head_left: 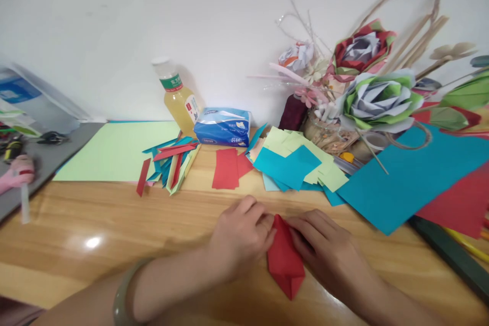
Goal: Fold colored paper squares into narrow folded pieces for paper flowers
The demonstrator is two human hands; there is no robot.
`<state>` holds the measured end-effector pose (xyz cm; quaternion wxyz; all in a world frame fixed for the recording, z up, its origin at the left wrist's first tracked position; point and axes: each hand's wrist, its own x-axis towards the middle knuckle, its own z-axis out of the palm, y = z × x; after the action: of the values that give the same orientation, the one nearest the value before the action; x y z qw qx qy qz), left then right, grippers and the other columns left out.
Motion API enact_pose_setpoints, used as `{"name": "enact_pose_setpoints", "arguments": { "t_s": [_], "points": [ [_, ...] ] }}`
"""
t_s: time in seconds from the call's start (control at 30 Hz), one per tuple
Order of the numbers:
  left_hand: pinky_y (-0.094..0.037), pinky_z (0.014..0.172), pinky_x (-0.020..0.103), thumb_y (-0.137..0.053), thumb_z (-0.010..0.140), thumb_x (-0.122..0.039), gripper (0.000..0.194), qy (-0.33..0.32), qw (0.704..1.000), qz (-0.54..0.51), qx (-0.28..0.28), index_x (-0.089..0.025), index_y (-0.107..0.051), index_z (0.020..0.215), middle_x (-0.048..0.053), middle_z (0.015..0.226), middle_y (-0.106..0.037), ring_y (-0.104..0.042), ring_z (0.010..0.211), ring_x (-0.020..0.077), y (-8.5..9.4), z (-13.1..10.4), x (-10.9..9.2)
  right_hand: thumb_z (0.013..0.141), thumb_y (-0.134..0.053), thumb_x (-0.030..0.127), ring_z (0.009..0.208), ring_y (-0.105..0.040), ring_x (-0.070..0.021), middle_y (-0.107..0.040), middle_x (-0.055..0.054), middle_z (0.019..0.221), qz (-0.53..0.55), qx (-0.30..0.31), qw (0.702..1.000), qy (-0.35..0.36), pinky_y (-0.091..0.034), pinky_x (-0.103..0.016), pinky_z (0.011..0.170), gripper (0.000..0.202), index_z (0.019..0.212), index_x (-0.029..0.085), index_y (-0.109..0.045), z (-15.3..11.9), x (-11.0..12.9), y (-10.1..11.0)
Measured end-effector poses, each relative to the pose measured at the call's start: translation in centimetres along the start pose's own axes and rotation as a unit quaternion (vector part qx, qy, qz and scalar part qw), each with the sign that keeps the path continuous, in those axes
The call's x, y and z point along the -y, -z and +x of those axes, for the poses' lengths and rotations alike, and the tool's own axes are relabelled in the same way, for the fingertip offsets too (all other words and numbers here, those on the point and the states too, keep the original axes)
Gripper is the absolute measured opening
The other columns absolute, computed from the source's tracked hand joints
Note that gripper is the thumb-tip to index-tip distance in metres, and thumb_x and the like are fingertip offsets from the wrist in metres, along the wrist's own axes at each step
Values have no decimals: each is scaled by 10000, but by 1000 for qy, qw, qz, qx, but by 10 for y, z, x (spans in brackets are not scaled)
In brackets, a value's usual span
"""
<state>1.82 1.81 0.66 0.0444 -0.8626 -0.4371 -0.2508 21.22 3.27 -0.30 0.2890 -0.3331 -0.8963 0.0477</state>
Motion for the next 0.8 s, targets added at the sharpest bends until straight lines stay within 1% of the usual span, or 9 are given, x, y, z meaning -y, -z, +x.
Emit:
{"name": "enact_pose_setpoints", "arguments": {
  "t_s": [0.1, 0.2, 0.37, 0.47, 0.57, 0.67, 0.8],
  "points": [
    [-495, 607, 290, -497, 883, -220, 181, 14, 999, -28, 14, -136, -655, 861, 46, 742, -600, -514, 746, 190, 1, 1, 1, 904, -430, 121, 725, -589, -186, -631, -73, 815, -4, 4, 1000, -6, -510, -319, 617, 146, 929, 150, -570, 0, 1, -1],
    [-485, 606, 270, -495, 883, -181, 172, 10, 999, -49, 5, -146, -655, 829, 34, 727, -599, -509, 727, 172, 0, 1, 1, 907, -417, 115, 747, -586, -193, -628, -85, 834, -12, 2, 1000, 5, -513, -326, 637, 162, 956, 134, -570, -2, 2, -1],
    [-417, 511, 246, -445, 880, -99, 240, -32, 999, 3, -41, -149, -632, 738, 16, 669, -588, -500, 667, 158, -5, -1, -2, 914, -381, 114, 760, -576, -193, -622, -99, 856, -29, 15, 999, 13, -512, -321, 631, 204, 975, 127, -576, -6, 4, -3],
    [-399, 500, 250, -406, 896, -86, 296, -52, 997, 18, -56, -151, -601, 683, 14, 651, -572, -500, 648, 153, -7, -2, -3, 908, -376, 109, 749, -566, -199, -617, -108, 843, -44, 18, 999, 24, -510, -324, 613, 214, 965, 114, -582, -5, 4, -3],
    [-397, 505, 251, -379, 906, -80, 333, -69, 996, 15, -55, -153, -582, 653, 16, 646, -559, -496, 639, 153, -8, -4, -3, 906, -366, 111, 742, -561, -203, -614, -113, 831, -53, 21, 998, 29, -508, -323, 602, 225, 948, 107, -587, -3, 5, -2],
    [-393, 505, 252, -380, 905, -77, 323, -92, 995, 19, -42, -149, -580, 661, 19, 653, -552, -492, 639, 157, -8, -4, -2, 907, -345, 113, 728, -564, -200, -614, -109, 811, -54, 19, 998, 29, -503, -315, 585, 251, 921, 122, -596, -2, 5, -1],
    [-398, 521, 247, -379, 910, -84, 310, -99, 994, 27, -24, -149, -581, 684, 20, 665, -548, -489, 649, 153, -7, -4, 0, 907, -333, 106, 711, -561, -201, -611, -108, 794, -60, 14, 998, 30, -491, -313, 567, 274, 917, 121, -606, -3, 6, 0]
  ]
}}
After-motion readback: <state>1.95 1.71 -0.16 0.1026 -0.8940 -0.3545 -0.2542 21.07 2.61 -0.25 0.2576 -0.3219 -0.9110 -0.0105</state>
